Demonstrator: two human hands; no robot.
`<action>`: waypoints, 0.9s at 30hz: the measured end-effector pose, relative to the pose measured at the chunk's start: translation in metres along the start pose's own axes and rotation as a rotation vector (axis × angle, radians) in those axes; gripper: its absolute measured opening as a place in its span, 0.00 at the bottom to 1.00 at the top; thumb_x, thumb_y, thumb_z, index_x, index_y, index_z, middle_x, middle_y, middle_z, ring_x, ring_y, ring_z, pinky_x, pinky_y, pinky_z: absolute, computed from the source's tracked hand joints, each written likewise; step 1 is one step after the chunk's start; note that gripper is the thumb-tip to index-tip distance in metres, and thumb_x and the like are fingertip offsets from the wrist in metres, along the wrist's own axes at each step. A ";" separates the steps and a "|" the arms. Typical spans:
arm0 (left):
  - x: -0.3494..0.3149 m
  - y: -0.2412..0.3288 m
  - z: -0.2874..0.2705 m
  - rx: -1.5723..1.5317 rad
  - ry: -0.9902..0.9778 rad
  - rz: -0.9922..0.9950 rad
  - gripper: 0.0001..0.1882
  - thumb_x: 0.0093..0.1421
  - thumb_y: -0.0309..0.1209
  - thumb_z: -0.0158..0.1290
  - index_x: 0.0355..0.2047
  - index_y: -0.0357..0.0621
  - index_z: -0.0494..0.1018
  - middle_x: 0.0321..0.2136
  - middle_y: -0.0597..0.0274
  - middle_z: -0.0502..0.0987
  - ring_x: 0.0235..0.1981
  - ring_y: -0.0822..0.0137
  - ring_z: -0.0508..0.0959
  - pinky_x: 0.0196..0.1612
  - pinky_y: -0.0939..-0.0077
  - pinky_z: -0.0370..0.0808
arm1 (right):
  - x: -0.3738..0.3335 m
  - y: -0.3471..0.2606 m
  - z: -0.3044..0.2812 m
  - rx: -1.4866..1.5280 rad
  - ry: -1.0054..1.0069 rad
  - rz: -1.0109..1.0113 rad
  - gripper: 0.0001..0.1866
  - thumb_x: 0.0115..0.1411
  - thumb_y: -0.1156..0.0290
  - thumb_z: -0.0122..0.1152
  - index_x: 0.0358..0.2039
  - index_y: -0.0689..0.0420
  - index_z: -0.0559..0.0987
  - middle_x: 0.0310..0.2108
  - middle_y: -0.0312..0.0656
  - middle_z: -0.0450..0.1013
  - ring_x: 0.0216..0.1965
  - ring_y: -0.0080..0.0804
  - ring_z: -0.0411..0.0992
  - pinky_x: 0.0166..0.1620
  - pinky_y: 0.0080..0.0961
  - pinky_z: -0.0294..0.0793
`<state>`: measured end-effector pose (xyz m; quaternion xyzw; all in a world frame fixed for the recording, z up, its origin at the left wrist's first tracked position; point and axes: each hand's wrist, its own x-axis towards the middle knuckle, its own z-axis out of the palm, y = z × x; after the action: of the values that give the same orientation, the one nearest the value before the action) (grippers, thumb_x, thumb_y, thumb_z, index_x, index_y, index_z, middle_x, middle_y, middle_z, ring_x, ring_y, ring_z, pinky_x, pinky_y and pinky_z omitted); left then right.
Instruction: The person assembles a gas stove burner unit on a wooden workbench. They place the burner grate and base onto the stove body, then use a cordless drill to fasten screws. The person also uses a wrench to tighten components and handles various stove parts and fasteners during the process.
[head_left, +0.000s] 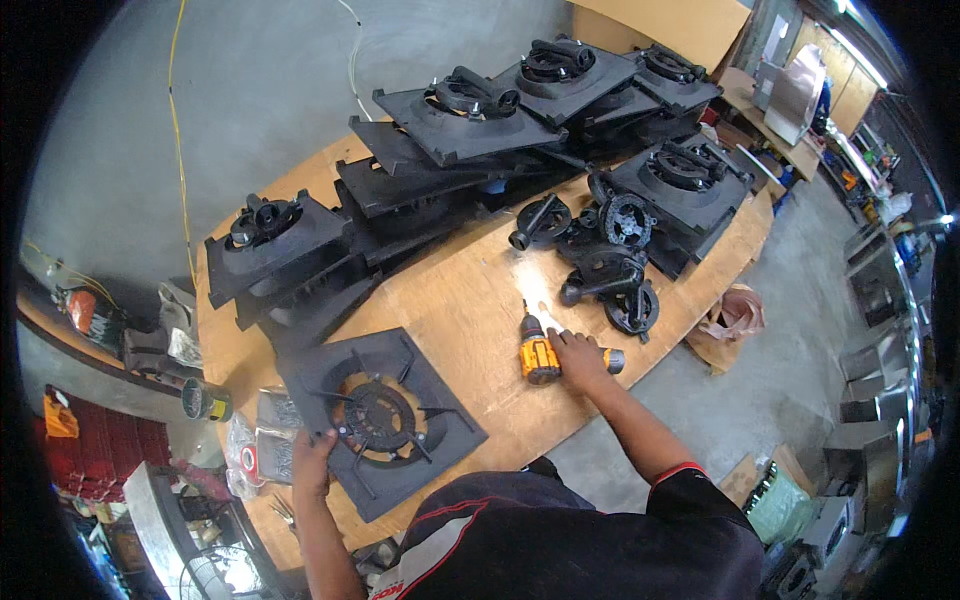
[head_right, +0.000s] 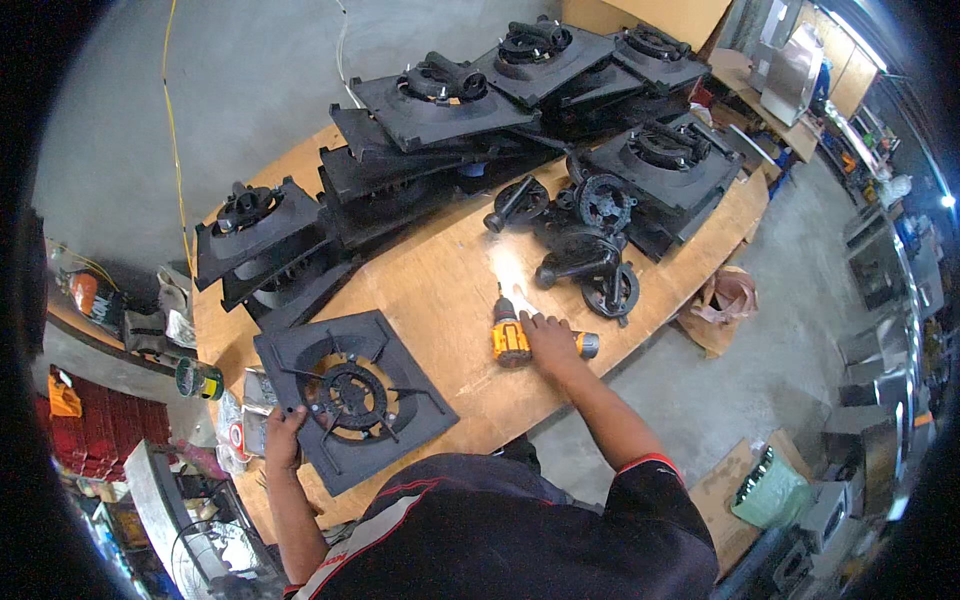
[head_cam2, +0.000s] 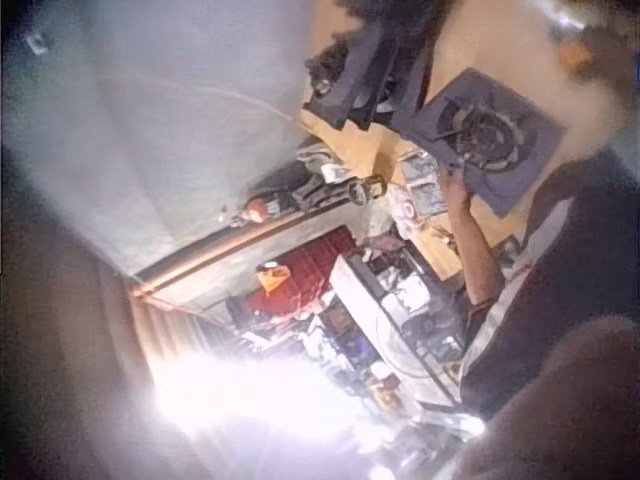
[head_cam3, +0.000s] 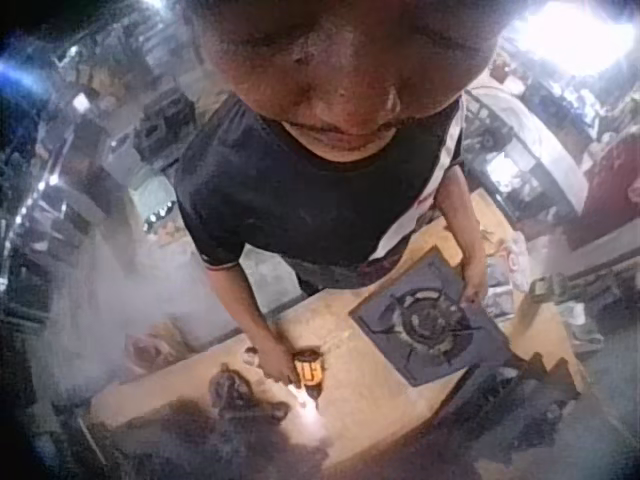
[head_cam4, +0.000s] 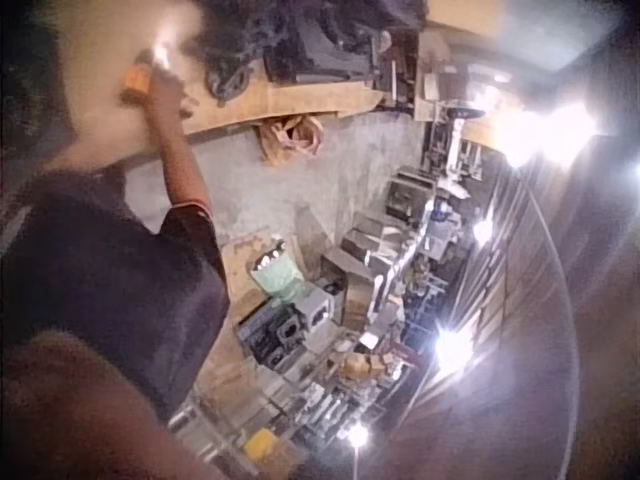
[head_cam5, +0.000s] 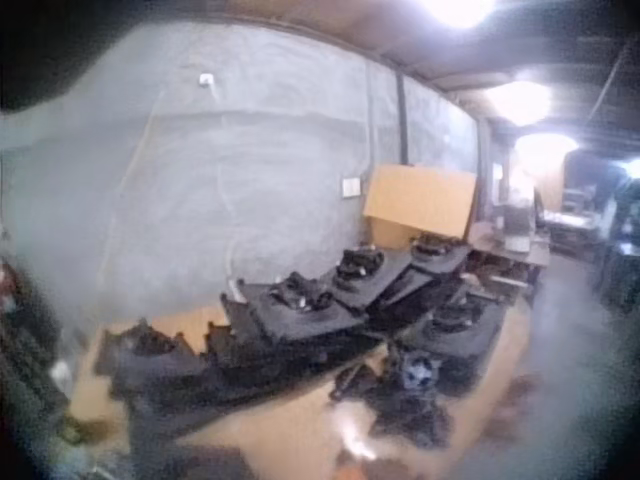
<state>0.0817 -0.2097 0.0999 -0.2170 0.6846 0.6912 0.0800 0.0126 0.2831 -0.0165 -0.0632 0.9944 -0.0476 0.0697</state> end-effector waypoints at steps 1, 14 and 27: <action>-0.002 0.011 0.004 0.089 0.027 0.038 0.22 0.62 0.27 0.57 0.55 0.34 0.71 0.42 0.59 0.78 0.39 0.63 0.79 0.46 0.69 0.75 | 0.000 0.009 -0.008 -0.010 -0.034 -0.013 0.32 0.60 0.70 0.56 0.66 0.54 0.64 0.50 0.45 0.72 0.51 0.45 0.73 0.51 0.46 0.71; -0.034 0.113 0.165 1.026 0.077 0.300 0.27 0.57 0.50 0.61 0.46 0.39 0.81 0.37 0.43 0.81 0.41 0.48 0.81 0.45 0.57 0.75 | 0.047 0.085 -0.005 0.361 -0.042 0.085 0.13 0.53 0.70 0.60 0.39 0.55 0.84 0.41 0.55 0.78 0.43 0.53 0.77 0.46 0.44 0.77; -0.030 0.085 0.276 1.653 -0.147 0.297 0.36 0.57 0.53 0.55 0.60 0.41 0.71 0.42 0.34 0.77 0.40 0.45 0.81 0.40 0.54 0.79 | 0.082 0.088 0.003 0.213 -0.259 0.192 0.17 0.51 0.61 0.68 0.37 0.60 0.84 0.39 0.54 0.80 0.43 0.49 0.80 0.47 0.42 0.79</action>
<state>0.0214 0.0629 0.1811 0.0491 0.9848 -0.0167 0.1659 -0.0776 0.3593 -0.0391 0.0340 0.9680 -0.1370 0.2076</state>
